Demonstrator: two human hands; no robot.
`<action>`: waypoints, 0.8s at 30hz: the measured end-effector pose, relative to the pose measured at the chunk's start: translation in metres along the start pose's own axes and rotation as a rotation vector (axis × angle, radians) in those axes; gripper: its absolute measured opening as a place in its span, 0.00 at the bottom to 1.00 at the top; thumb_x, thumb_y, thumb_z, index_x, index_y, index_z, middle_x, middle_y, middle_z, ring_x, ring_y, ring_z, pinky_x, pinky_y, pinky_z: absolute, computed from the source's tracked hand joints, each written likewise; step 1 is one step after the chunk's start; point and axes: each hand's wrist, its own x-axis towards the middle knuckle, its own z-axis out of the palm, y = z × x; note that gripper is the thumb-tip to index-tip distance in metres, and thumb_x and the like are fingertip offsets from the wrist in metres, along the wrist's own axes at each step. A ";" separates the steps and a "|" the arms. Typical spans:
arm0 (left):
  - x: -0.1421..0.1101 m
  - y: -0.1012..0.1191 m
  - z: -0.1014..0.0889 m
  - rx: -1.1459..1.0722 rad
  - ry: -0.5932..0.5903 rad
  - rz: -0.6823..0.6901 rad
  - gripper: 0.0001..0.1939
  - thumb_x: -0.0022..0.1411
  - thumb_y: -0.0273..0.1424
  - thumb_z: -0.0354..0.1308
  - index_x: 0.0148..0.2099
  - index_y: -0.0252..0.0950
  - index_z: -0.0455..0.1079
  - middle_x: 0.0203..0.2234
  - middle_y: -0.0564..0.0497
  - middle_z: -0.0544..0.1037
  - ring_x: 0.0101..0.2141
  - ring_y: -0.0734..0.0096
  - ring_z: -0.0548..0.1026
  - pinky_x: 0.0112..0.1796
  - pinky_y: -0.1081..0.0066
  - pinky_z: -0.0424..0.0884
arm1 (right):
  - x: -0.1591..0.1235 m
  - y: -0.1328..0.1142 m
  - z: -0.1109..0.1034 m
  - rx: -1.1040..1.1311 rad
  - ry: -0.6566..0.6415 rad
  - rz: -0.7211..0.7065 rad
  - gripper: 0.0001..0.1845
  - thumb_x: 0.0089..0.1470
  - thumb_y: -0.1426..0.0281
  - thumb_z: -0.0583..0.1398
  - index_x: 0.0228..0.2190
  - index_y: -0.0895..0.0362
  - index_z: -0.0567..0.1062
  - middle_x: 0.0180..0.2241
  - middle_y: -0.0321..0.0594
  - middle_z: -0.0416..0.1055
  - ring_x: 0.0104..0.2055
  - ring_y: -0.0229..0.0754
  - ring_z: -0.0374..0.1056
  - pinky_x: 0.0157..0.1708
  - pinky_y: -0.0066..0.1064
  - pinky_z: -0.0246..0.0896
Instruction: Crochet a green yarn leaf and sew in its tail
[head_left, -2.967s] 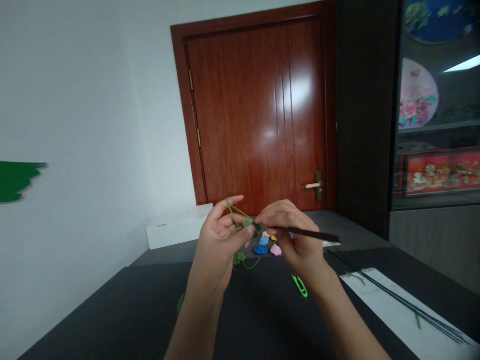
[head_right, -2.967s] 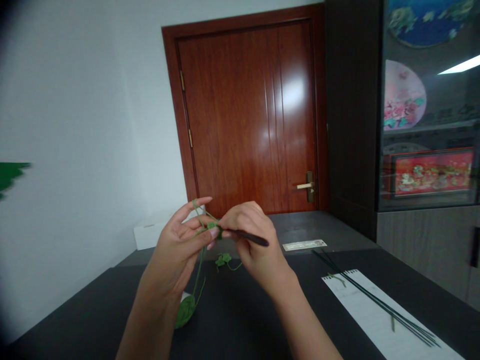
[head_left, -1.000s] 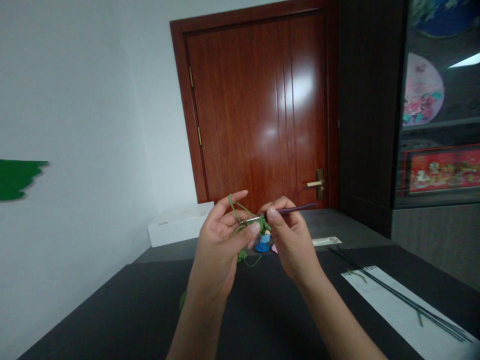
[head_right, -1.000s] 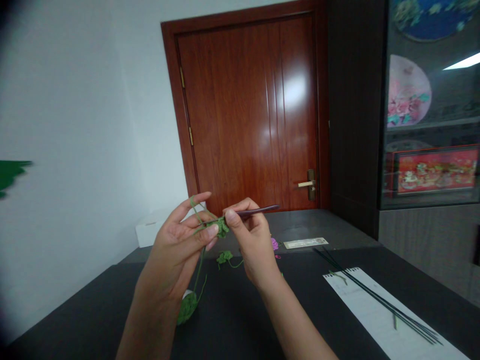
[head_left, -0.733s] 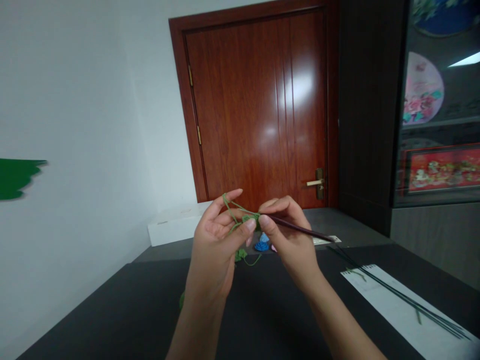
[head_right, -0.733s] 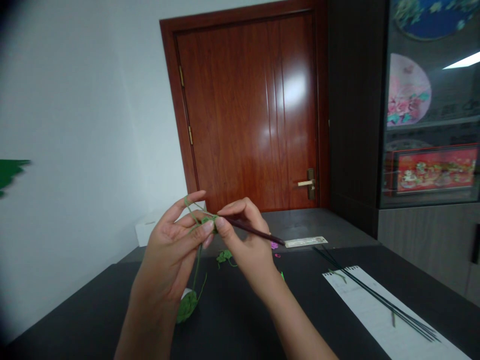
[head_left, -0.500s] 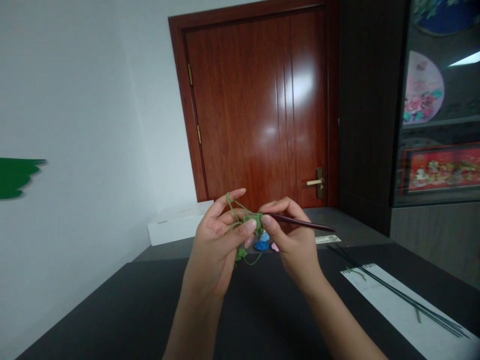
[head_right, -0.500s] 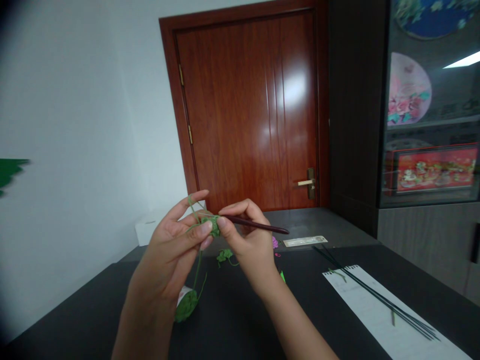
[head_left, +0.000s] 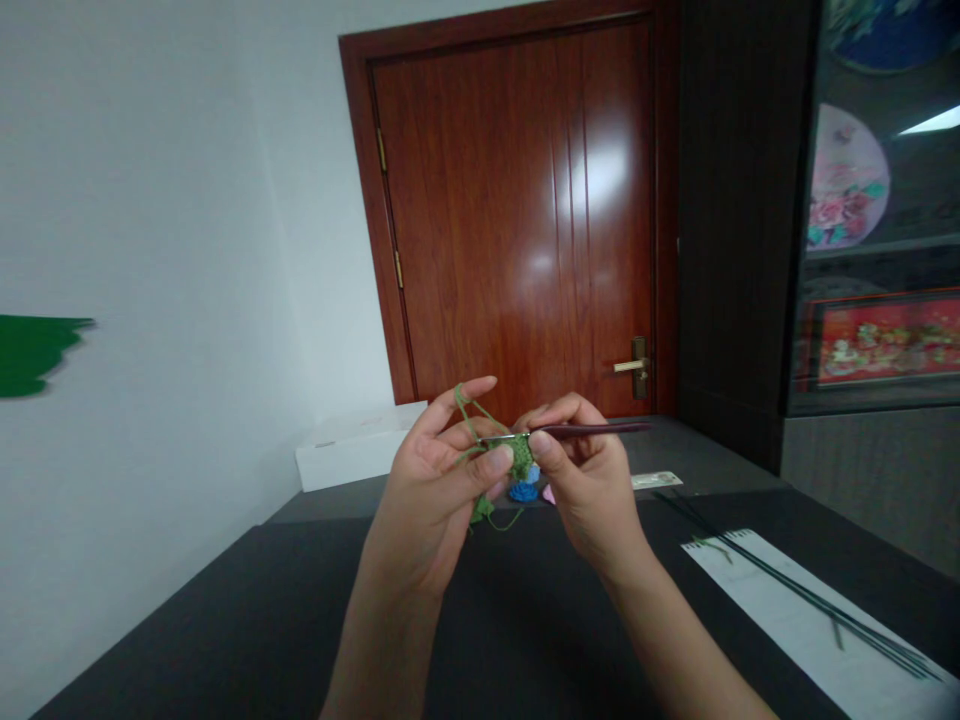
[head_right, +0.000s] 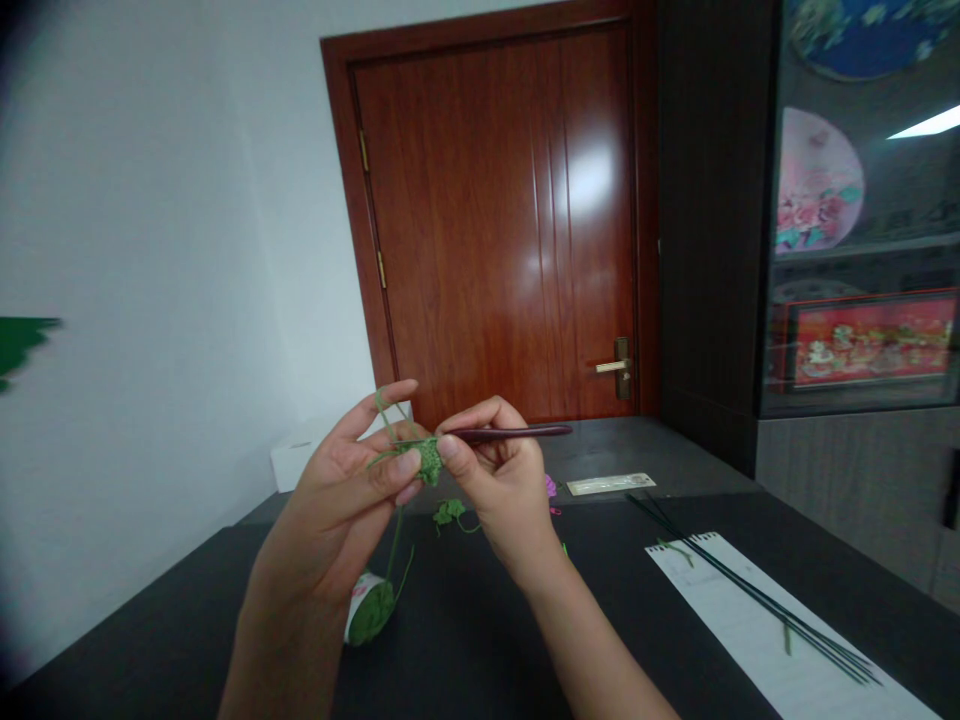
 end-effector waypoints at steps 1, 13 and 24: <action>0.000 0.000 0.000 0.000 -0.003 -0.002 0.31 0.54 0.19 0.70 0.59 0.34 0.68 0.28 0.52 0.77 0.25 0.79 0.70 0.26 0.81 0.67 | 0.000 0.000 0.000 0.007 -0.003 0.003 0.07 0.54 0.67 0.70 0.33 0.53 0.77 0.31 0.34 0.76 0.33 0.36 0.71 0.33 0.25 0.65; -0.001 0.000 0.000 0.019 -0.009 0.004 0.30 0.54 0.21 0.71 0.58 0.36 0.69 0.28 0.52 0.76 0.25 0.79 0.70 0.27 0.80 0.67 | 0.001 -0.001 0.001 0.023 -0.025 -0.038 0.08 0.54 0.67 0.70 0.32 0.53 0.75 0.31 0.35 0.75 0.35 0.38 0.71 0.36 0.30 0.66; -0.001 0.000 0.001 0.036 0.001 0.007 0.31 0.52 0.21 0.72 0.58 0.36 0.69 0.28 0.52 0.77 0.26 0.77 0.71 0.26 0.79 0.68 | 0.001 0.002 0.001 0.059 -0.046 -0.022 0.10 0.56 0.64 0.69 0.33 0.52 0.73 0.31 0.35 0.73 0.35 0.40 0.69 0.35 0.32 0.64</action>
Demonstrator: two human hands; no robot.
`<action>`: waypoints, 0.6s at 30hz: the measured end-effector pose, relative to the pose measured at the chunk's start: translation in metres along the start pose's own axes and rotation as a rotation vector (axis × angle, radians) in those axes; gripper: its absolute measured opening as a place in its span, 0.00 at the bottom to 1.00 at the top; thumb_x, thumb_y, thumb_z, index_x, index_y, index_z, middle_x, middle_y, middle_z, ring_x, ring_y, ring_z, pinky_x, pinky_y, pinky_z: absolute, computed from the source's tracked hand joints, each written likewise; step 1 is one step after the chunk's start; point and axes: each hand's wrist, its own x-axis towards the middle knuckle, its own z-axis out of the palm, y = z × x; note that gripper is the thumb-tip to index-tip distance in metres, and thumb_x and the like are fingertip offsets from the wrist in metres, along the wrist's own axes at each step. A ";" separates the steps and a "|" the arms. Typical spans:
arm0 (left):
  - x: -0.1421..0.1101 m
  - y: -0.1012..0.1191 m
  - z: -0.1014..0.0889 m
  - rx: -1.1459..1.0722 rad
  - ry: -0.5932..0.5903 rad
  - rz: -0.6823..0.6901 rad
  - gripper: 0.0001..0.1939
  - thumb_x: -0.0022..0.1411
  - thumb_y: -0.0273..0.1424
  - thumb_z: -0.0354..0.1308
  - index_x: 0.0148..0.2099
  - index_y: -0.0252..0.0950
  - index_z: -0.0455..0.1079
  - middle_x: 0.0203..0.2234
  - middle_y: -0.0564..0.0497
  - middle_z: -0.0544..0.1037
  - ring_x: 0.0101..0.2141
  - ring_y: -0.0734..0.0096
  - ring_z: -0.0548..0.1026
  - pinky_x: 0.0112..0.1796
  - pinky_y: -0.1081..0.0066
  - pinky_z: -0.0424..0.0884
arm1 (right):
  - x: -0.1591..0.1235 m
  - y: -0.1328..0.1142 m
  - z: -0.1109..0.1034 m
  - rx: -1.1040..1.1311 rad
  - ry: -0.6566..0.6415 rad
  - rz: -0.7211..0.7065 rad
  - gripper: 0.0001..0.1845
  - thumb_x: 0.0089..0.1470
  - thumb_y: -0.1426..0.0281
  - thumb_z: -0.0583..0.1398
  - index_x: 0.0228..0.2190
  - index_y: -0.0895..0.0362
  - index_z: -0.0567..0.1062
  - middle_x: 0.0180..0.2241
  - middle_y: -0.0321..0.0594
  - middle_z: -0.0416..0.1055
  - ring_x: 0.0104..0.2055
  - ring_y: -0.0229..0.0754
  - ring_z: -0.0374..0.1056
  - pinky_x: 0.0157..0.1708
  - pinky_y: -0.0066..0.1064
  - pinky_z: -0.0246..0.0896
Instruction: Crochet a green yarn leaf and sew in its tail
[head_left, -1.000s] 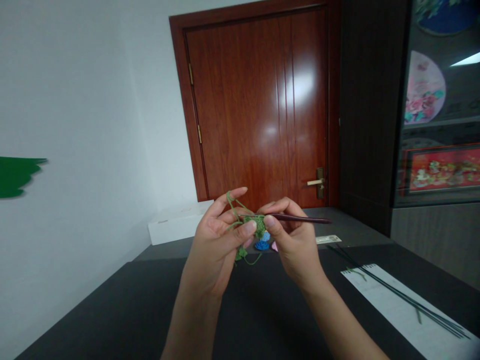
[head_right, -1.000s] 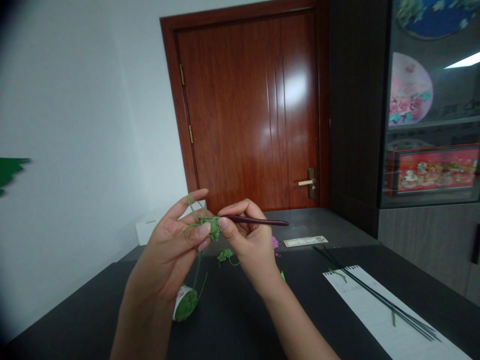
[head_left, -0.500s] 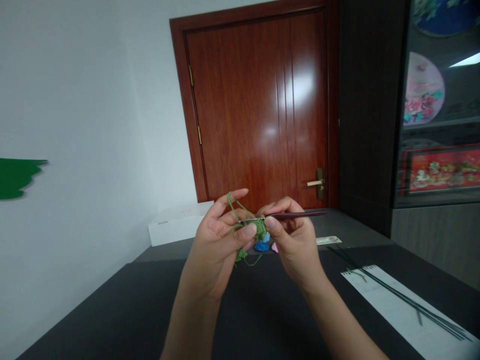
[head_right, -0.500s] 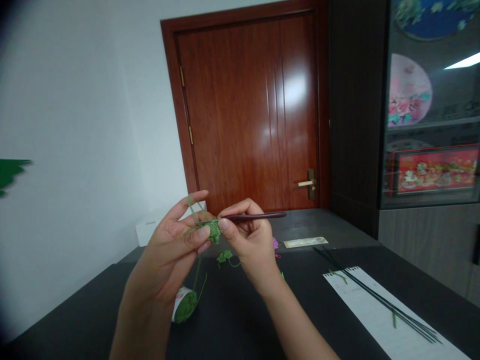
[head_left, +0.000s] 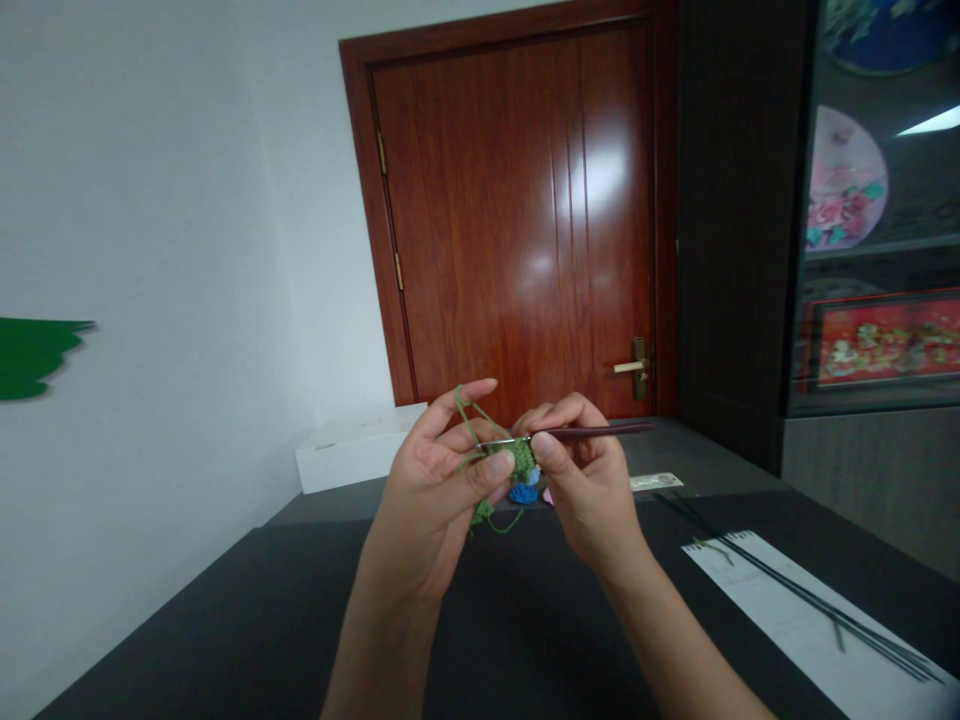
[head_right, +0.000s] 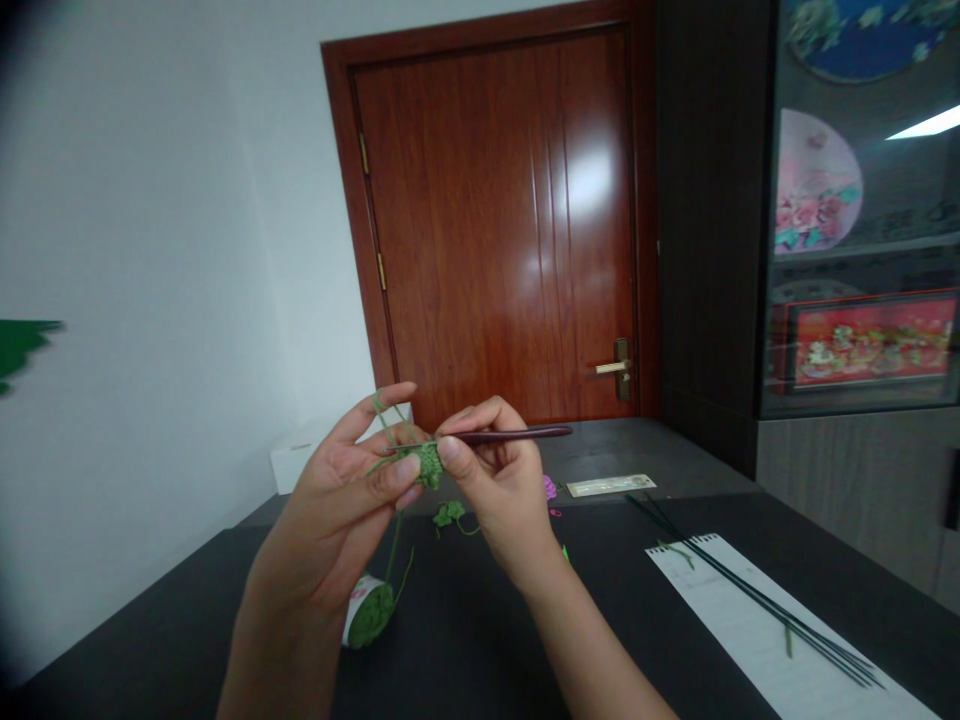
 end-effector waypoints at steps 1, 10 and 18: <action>0.000 0.000 0.000 0.004 0.004 0.004 0.31 0.52 0.21 0.72 0.58 0.35 0.69 0.28 0.52 0.77 0.26 0.77 0.71 0.26 0.79 0.68 | 0.000 0.000 0.000 0.005 0.001 0.006 0.10 0.56 0.64 0.69 0.33 0.52 0.73 0.31 0.35 0.73 0.35 0.39 0.69 0.35 0.31 0.64; -0.001 0.001 0.004 0.110 0.050 0.084 0.33 0.52 0.25 0.74 0.59 0.35 0.68 0.26 0.53 0.77 0.24 0.76 0.71 0.26 0.78 0.69 | 0.004 0.003 0.000 0.031 0.008 0.026 0.10 0.56 0.63 0.68 0.33 0.52 0.73 0.32 0.35 0.73 0.34 0.39 0.70 0.34 0.31 0.64; -0.001 0.000 0.006 0.134 0.071 0.120 0.32 0.54 0.24 0.72 0.59 0.34 0.68 0.27 0.53 0.77 0.26 0.76 0.72 0.27 0.77 0.70 | 0.005 0.005 0.000 0.089 0.020 0.046 0.09 0.56 0.63 0.68 0.33 0.52 0.74 0.33 0.34 0.73 0.36 0.38 0.69 0.38 0.31 0.64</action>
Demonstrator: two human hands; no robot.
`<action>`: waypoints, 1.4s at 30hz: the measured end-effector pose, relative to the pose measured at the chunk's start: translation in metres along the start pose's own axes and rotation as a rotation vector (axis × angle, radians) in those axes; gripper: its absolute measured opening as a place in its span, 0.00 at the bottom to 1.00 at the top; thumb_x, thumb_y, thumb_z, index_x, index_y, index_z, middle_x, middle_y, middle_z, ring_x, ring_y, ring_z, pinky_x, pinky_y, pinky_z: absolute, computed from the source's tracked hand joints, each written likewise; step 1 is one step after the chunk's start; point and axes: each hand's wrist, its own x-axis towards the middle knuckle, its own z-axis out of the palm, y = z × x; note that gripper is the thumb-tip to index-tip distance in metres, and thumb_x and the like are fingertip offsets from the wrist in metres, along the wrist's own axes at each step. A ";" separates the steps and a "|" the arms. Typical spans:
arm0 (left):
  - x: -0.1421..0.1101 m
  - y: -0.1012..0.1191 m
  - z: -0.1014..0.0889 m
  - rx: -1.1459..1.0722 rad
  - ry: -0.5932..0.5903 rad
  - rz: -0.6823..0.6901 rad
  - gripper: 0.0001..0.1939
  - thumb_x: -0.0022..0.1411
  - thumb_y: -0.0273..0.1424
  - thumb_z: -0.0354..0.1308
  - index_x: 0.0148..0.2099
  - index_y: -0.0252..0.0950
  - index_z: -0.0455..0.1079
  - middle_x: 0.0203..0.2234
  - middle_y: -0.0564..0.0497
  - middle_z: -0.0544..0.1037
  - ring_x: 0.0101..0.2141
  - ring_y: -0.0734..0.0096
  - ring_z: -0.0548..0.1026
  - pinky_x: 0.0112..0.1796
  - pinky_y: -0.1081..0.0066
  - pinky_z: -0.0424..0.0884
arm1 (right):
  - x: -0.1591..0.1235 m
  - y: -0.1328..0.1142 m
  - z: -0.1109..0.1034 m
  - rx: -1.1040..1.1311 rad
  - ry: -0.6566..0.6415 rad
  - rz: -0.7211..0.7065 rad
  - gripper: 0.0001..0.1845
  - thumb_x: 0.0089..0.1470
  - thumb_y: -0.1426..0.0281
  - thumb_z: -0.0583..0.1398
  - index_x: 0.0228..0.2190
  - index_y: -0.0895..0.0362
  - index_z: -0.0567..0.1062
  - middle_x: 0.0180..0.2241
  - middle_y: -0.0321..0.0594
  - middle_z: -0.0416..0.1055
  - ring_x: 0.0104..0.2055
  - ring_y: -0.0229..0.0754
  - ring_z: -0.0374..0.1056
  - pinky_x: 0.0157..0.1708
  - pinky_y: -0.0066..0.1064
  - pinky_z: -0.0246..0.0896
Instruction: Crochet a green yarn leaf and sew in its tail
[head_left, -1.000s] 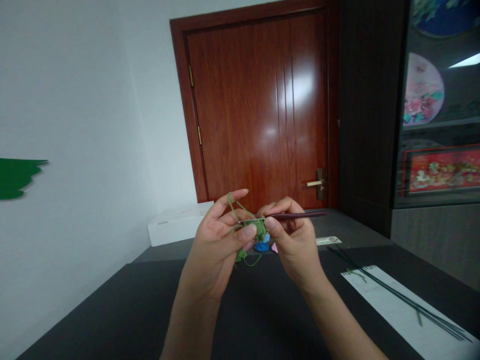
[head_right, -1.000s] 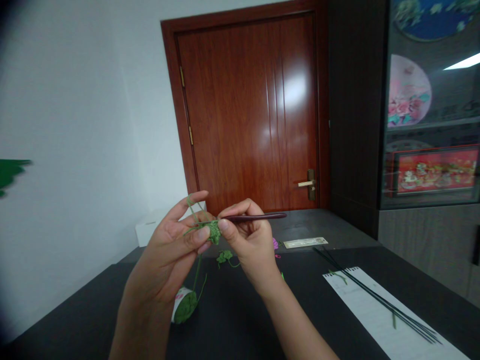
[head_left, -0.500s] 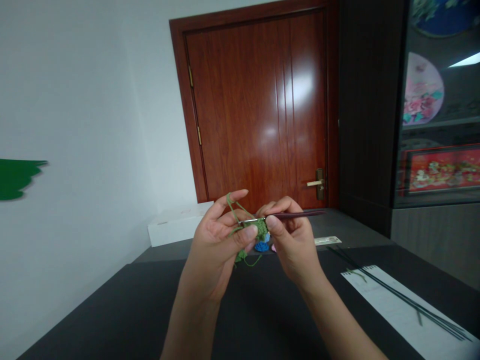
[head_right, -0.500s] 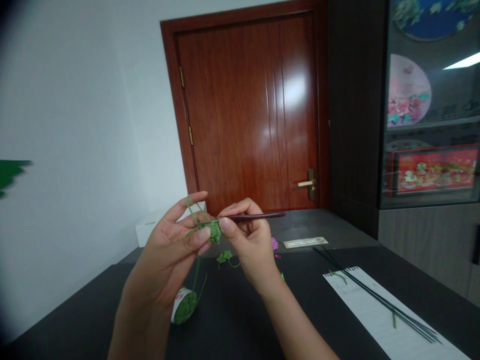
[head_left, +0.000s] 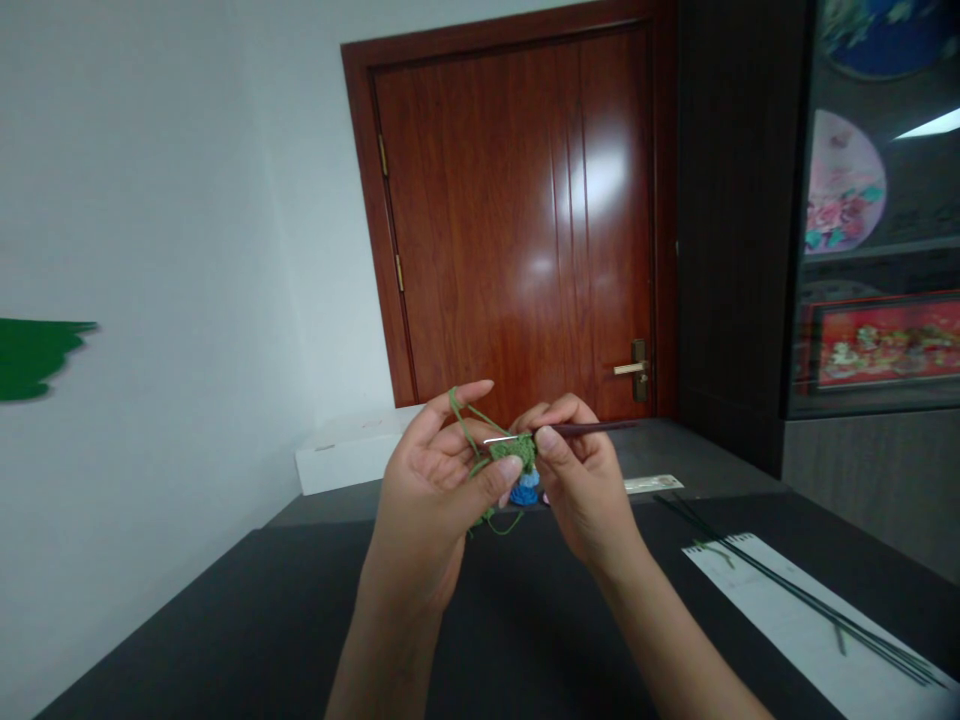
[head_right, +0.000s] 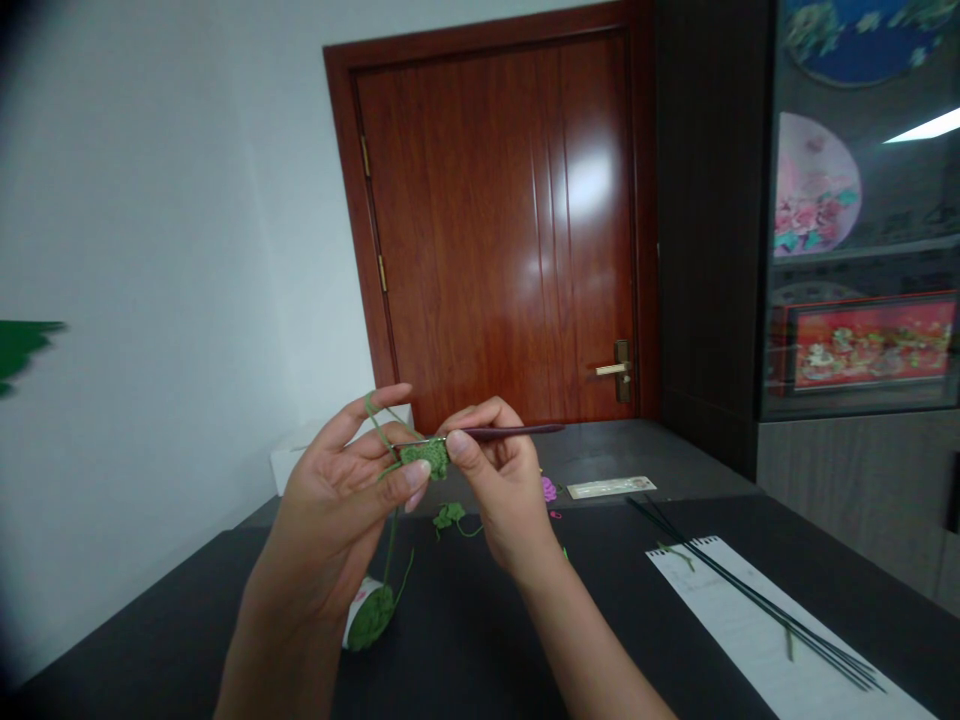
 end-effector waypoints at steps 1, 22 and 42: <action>0.000 0.000 0.000 -0.001 -0.002 -0.003 0.32 0.54 0.24 0.72 0.59 0.34 0.68 0.27 0.53 0.77 0.26 0.76 0.72 0.27 0.77 0.70 | 0.000 0.000 0.001 0.005 0.002 0.004 0.09 0.56 0.63 0.68 0.33 0.52 0.74 0.33 0.34 0.73 0.36 0.38 0.69 0.39 0.31 0.64; 0.003 -0.003 -0.008 -0.151 -0.043 -0.154 0.30 0.55 0.18 0.68 0.59 0.30 0.66 0.29 0.51 0.78 0.25 0.78 0.71 0.25 0.78 0.68 | -0.003 -0.006 0.002 -0.111 0.103 0.052 0.11 0.54 0.62 0.70 0.30 0.54 0.76 0.25 0.29 0.66 0.24 0.31 0.59 0.27 0.24 0.57; 0.004 -0.007 -0.008 -0.095 -0.031 -0.093 0.30 0.56 0.20 0.69 0.60 0.31 0.66 0.28 0.52 0.77 0.25 0.79 0.70 0.26 0.79 0.68 | 0.000 -0.001 0.000 -0.032 0.099 0.108 0.12 0.53 0.62 0.71 0.30 0.53 0.75 0.27 0.30 0.66 0.27 0.32 0.58 0.27 0.24 0.53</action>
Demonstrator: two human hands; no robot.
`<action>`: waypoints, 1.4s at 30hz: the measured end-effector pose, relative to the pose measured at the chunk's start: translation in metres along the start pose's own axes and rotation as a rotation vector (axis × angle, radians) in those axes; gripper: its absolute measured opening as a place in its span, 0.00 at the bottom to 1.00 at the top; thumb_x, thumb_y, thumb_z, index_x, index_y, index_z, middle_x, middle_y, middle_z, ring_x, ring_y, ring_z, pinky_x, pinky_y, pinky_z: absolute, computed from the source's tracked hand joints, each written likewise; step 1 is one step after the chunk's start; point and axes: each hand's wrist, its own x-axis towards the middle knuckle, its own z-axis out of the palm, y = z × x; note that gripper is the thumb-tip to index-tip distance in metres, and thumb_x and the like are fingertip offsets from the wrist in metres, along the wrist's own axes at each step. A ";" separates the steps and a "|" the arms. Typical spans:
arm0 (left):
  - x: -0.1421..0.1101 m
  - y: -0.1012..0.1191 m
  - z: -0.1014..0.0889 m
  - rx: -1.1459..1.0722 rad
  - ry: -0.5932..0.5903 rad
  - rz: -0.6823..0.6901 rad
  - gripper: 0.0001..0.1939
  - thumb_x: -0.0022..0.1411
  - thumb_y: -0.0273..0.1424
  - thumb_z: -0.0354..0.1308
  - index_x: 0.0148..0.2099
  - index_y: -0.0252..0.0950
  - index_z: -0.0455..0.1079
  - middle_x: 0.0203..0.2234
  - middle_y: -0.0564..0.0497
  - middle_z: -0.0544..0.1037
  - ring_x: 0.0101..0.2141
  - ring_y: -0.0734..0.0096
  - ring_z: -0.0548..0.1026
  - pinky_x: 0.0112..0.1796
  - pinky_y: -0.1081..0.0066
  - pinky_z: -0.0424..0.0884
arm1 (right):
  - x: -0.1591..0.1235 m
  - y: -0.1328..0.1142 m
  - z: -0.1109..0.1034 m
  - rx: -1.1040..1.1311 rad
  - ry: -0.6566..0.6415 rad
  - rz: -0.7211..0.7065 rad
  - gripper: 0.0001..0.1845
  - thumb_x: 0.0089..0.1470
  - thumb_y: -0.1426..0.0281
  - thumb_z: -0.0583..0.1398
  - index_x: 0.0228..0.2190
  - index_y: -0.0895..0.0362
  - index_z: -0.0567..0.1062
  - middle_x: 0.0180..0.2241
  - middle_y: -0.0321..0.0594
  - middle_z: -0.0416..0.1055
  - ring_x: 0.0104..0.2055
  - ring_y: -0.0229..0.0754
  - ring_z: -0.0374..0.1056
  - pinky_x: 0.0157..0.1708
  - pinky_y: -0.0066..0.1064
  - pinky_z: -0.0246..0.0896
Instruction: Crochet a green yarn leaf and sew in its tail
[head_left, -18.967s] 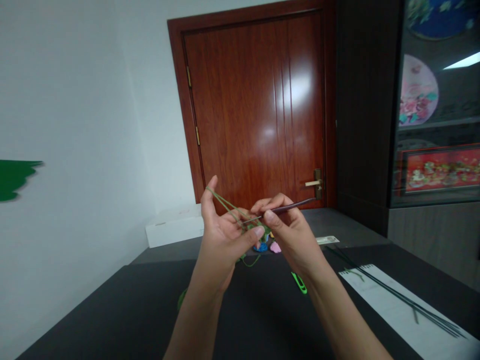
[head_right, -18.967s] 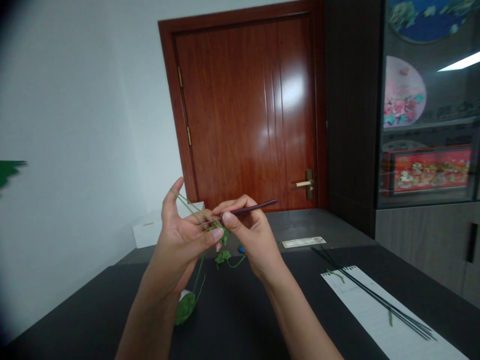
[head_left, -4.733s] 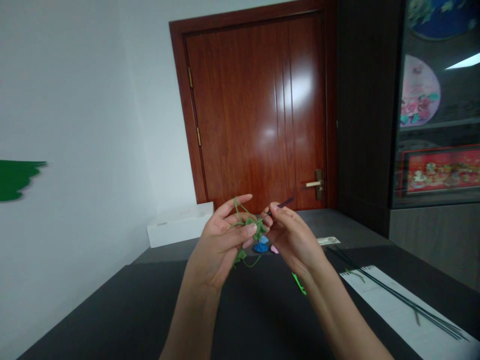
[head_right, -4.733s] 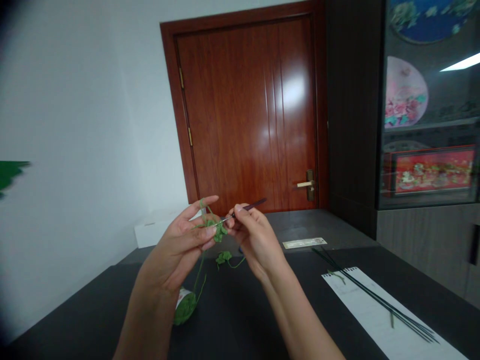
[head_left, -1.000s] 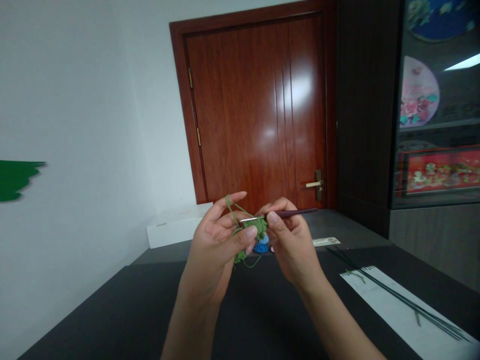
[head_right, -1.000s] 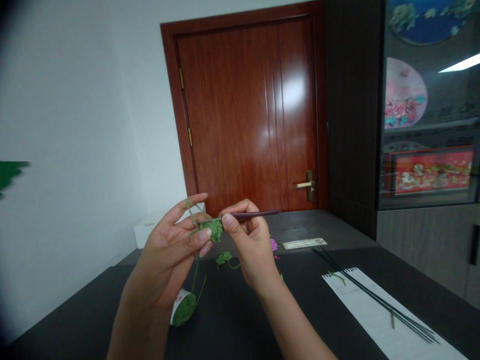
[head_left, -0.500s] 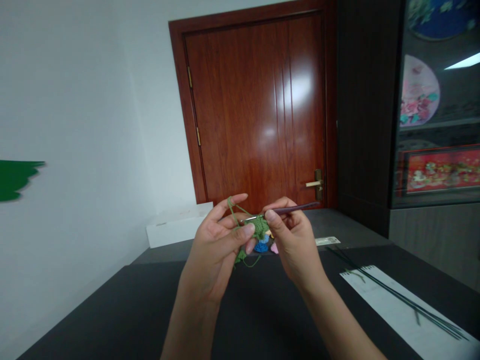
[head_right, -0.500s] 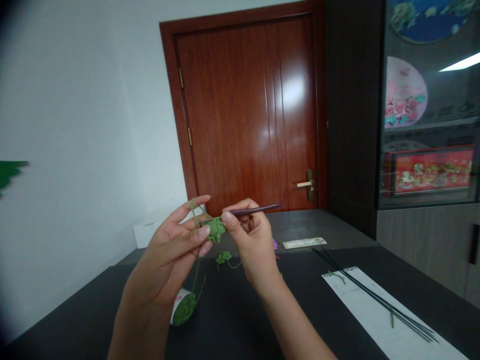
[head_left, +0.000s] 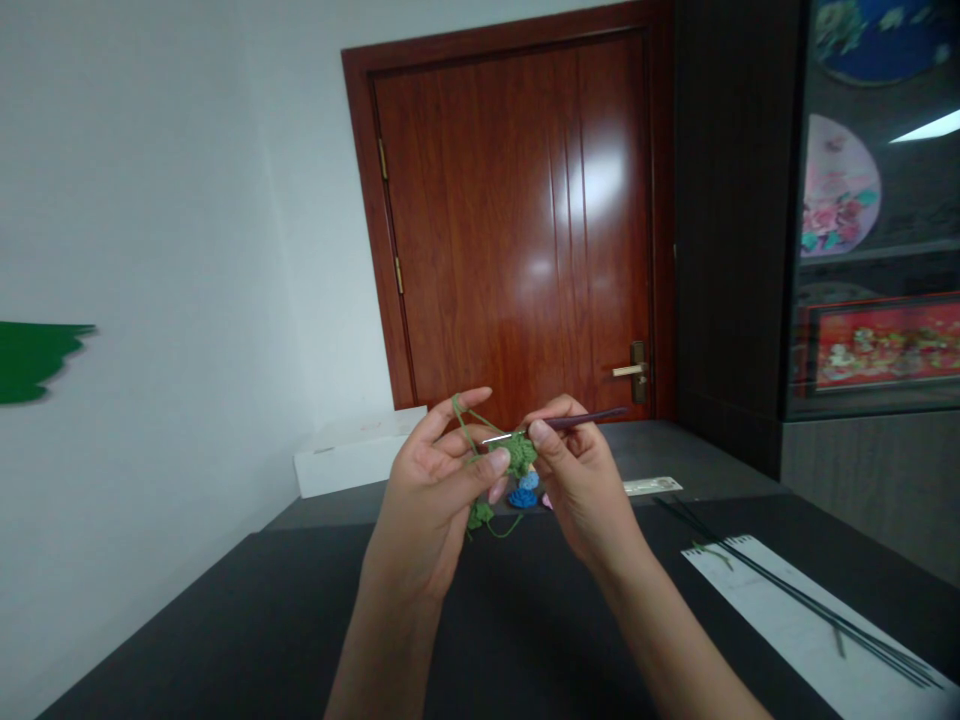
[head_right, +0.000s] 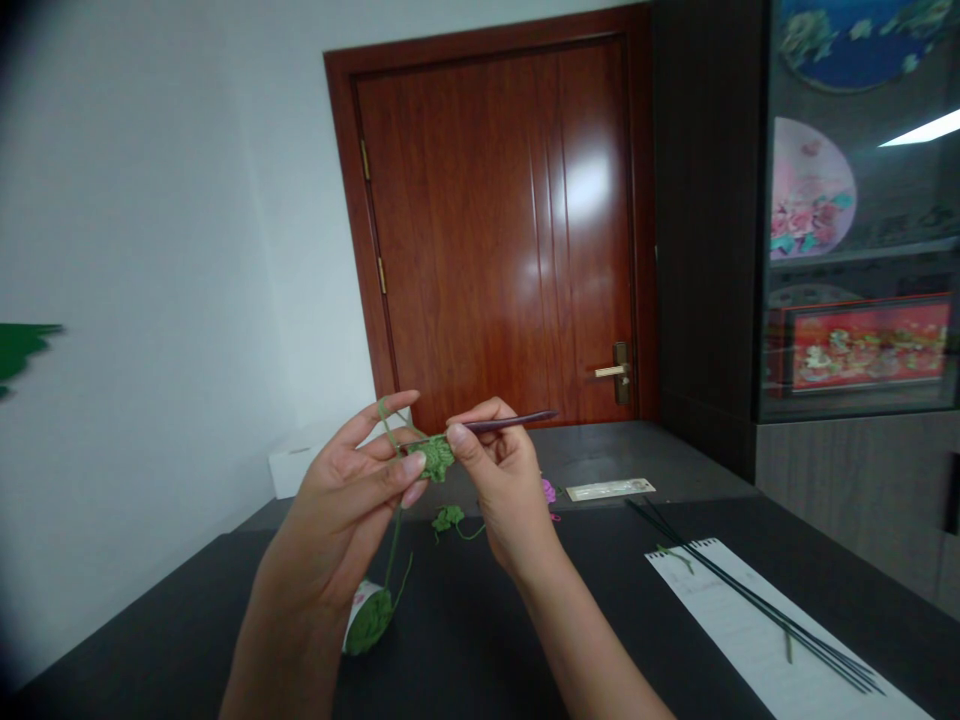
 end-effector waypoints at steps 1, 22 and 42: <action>0.000 0.000 0.000 0.016 0.008 0.019 0.30 0.56 0.20 0.69 0.60 0.32 0.66 0.28 0.52 0.77 0.25 0.79 0.70 0.26 0.79 0.68 | 0.000 0.000 0.000 0.000 0.005 -0.001 0.12 0.53 0.62 0.71 0.30 0.53 0.75 0.27 0.30 0.66 0.28 0.32 0.58 0.28 0.25 0.54; -0.001 -0.003 0.003 0.170 0.081 0.153 0.31 0.53 0.20 0.70 0.59 0.33 0.68 0.31 0.51 0.80 0.30 0.74 0.76 0.30 0.78 0.72 | 0.004 0.007 -0.001 -0.015 0.068 -0.027 0.14 0.50 0.60 0.72 0.31 0.54 0.75 0.29 0.32 0.67 0.31 0.36 0.60 0.32 0.28 0.56; 0.000 -0.004 -0.002 0.116 0.022 0.098 0.34 0.53 0.21 0.71 0.61 0.33 0.66 0.35 0.48 0.81 0.36 0.70 0.78 0.37 0.74 0.74 | 0.006 0.009 -0.003 -0.068 0.092 -0.075 0.13 0.51 0.59 0.71 0.31 0.53 0.76 0.30 0.32 0.67 0.31 0.36 0.62 0.34 0.29 0.59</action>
